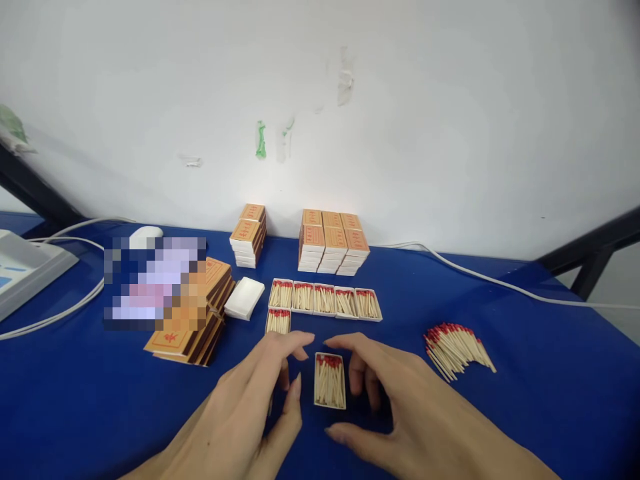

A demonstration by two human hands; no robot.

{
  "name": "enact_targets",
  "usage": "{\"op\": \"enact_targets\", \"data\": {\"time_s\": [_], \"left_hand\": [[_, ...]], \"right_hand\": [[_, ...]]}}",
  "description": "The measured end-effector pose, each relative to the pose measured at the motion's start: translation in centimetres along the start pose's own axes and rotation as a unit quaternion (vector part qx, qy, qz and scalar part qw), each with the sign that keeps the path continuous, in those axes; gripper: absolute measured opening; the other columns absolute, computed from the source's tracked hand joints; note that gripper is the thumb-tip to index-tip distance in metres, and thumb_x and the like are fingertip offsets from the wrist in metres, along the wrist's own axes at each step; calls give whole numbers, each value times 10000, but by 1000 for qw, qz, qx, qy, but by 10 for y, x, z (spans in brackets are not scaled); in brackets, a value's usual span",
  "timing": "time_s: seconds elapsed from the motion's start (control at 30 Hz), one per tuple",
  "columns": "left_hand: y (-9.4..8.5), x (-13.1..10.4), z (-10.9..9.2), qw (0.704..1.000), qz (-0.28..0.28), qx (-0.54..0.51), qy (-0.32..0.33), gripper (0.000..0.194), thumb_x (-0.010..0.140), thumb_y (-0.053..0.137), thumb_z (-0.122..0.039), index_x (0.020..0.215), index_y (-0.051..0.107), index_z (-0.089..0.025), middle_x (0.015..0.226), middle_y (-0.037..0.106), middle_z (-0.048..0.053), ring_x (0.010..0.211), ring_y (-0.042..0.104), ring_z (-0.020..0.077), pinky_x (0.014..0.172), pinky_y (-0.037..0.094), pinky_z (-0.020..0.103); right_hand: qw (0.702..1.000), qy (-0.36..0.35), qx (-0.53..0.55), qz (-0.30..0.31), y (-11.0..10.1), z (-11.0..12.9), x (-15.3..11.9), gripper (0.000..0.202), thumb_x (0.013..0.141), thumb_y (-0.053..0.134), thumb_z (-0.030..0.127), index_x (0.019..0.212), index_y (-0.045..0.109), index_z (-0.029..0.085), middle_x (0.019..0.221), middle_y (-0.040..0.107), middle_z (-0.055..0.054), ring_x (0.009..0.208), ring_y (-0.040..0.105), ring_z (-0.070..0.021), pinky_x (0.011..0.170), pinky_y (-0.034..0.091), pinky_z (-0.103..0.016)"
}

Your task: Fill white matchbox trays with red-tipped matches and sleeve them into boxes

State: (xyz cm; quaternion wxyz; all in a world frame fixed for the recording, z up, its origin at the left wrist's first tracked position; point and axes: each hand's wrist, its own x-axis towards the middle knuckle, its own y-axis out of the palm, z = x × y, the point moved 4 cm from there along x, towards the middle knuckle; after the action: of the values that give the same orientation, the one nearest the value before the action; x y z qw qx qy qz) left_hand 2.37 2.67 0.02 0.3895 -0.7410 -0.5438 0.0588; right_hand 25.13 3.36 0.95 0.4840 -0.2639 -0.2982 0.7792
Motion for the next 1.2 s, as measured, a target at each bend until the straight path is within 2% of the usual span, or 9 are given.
{"op": "enact_targets", "data": {"time_s": [0.1, 0.2, 0.4, 0.57, 0.67, 0.77, 0.97, 1.1, 1.2], "left_hand": [[0, 1, -5, 999, 27, 18, 40, 277, 1137, 491, -124, 1306, 608, -310, 948, 742, -40, 711, 759, 130, 598, 598, 193], [3, -1, -11, 993, 49, 55, 92, 277, 1085, 478, -50, 1100, 634, -278, 799, 709, -49, 620, 746, 144, 602, 613, 230], [4, -5, -18, 980, -12, 92, 174, 344, 999, 487, 15, 1127, 687, -235, 765, 739, -38, 562, 755, 167, 594, 646, 265], [1, -4, -19, 980, -25, 107, 164, 287, 1027, 525, -18, 1115, 698, -229, 731, 715, -49, 523, 719, 169, 559, 623, 293], [1, -6, -18, 980, -8, 120, 157, 212, 1063, 558, -49, 1017, 658, -230, 716, 685, -57, 499, 682, 161, 524, 579, 320], [3, -7, -15, 980, -5, 127, 155, 248, 1104, 548, -64, 946, 614, -243, 683, 628, -74, 472, 628, 150, 497, 523, 338], [1, -4, -17, 978, -19, 131, 162, 244, 1116, 545, -61, 976, 603, -251, 683, 603, -85, 471, 601, 149, 485, 476, 351], [-4, -3, -19, 979, -27, 122, 162, 239, 1110, 543, -39, 1019, 596, -253, 706, 650, -87, 483, 644, 149, 502, 509, 349], [-3, -1, -17, 981, -10, 118, 151, 186, 1113, 544, -74, 1093, 611, -245, 701, 638, -91, 473, 645, 151, 473, 505, 337]], "right_hand": [[1000, 0, -9, 0, 3, -2, 2, 565, 864, 881, 108, 1379, 733, 284, 1061, 775, 13, 873, 706, -185, 801, 551, -331], [1000, 0, 9, 2, 3, -3, 2, 454, 899, 828, 99, 1301, 741, 291, 1017, 763, 28, 859, 693, -176, 778, 543, -319], [1000, 17, -6, -25, 2, -2, 4, 611, 858, 907, 137, 1419, 723, 293, 1033, 769, 12, 885, 711, -205, 808, 564, -349], [1000, 19, 10, -7, 2, 3, 9, 443, 903, 859, 97, 1292, 745, 275, 975, 758, 26, 819, 689, -183, 749, 537, -323], [1000, 14, 14, -15, 0, 3, 9, 521, 907, 857, 110, 1374, 724, 299, 960, 750, 43, 812, 692, -180, 742, 536, -313], [1000, 15, 2, -20, 0, 1, 8, 590, 886, 902, 127, 1422, 719, 292, 963, 748, 38, 824, 693, -189, 760, 545, -317], [1000, -7, 22, 8, -1, 7, 9, 449, 942, 841, 67, 1324, 733, 276, 936, 743, 55, 793, 677, -162, 734, 533, -283], [999, -16, 23, 34, -5, 10, 6, 569, 967, 834, 98, 1471, 710, 331, 985, 776, 60, 857, 723, -175, 809, 564, -297], [999, -15, 28, 35, -8, 7, 2, 715, 987, 843, 158, 1628, 639, 401, 1179, 812, 35, 1022, 765, -204, 949, 598, -338]]}}
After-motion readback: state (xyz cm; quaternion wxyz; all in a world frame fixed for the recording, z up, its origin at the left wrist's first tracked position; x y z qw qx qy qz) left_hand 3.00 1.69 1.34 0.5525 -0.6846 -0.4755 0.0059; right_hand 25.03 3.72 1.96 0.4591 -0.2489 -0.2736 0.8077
